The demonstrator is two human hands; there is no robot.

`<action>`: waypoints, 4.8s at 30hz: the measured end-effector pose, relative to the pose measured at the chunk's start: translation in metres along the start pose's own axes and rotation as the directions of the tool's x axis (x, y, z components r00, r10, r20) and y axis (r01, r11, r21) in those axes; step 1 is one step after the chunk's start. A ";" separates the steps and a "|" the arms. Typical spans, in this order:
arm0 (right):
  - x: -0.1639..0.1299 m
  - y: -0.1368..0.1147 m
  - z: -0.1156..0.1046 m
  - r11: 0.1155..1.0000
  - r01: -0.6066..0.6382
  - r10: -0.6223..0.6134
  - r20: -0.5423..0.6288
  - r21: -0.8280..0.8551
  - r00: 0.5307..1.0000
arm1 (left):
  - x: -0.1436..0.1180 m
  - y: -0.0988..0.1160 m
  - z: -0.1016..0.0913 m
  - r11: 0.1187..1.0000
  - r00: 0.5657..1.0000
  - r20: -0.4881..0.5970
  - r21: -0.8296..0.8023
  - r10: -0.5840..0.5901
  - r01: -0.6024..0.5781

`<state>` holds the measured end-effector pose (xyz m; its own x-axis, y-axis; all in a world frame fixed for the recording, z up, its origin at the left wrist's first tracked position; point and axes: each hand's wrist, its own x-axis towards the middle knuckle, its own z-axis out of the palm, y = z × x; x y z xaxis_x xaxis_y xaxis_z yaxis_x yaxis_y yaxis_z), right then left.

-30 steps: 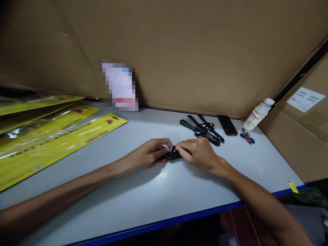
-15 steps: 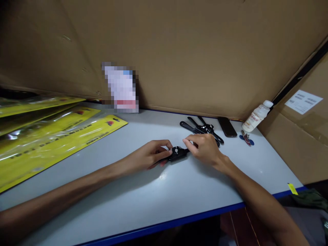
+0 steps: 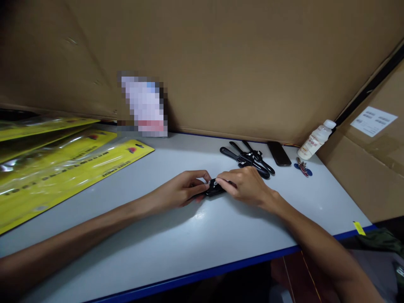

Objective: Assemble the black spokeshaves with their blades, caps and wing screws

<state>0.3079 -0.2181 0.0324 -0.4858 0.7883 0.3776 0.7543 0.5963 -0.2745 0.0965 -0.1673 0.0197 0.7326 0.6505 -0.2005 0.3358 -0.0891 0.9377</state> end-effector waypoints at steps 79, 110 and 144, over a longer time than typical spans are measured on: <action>0.005 -0.016 0.015 0.983 -0.110 0.103 -0.054 -0.145 0.993 | 0.000 0.001 0.002 0.999 0.999 -0.012 0.021 0.043 -0.043; 0.000 -0.023 0.019 0.983 -0.183 0.182 0.030 0.019 0.983 | -0.004 0.003 0.010 0.926 0.975 -0.110 0.348 0.193 -0.144; -0.008 0.085 -0.043 0.557 -0.636 0.765 0.032 -0.534 0.644 | 0.003 0.000 -0.030 0.979 0.861 -0.488 -0.197 -0.139 0.047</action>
<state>0.3945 -0.1807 0.0437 0.2500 0.9682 0.0049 0.9651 -0.2496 0.0794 0.0812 -0.1427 0.0277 0.2951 0.9411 -0.1648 0.2469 0.0915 0.9647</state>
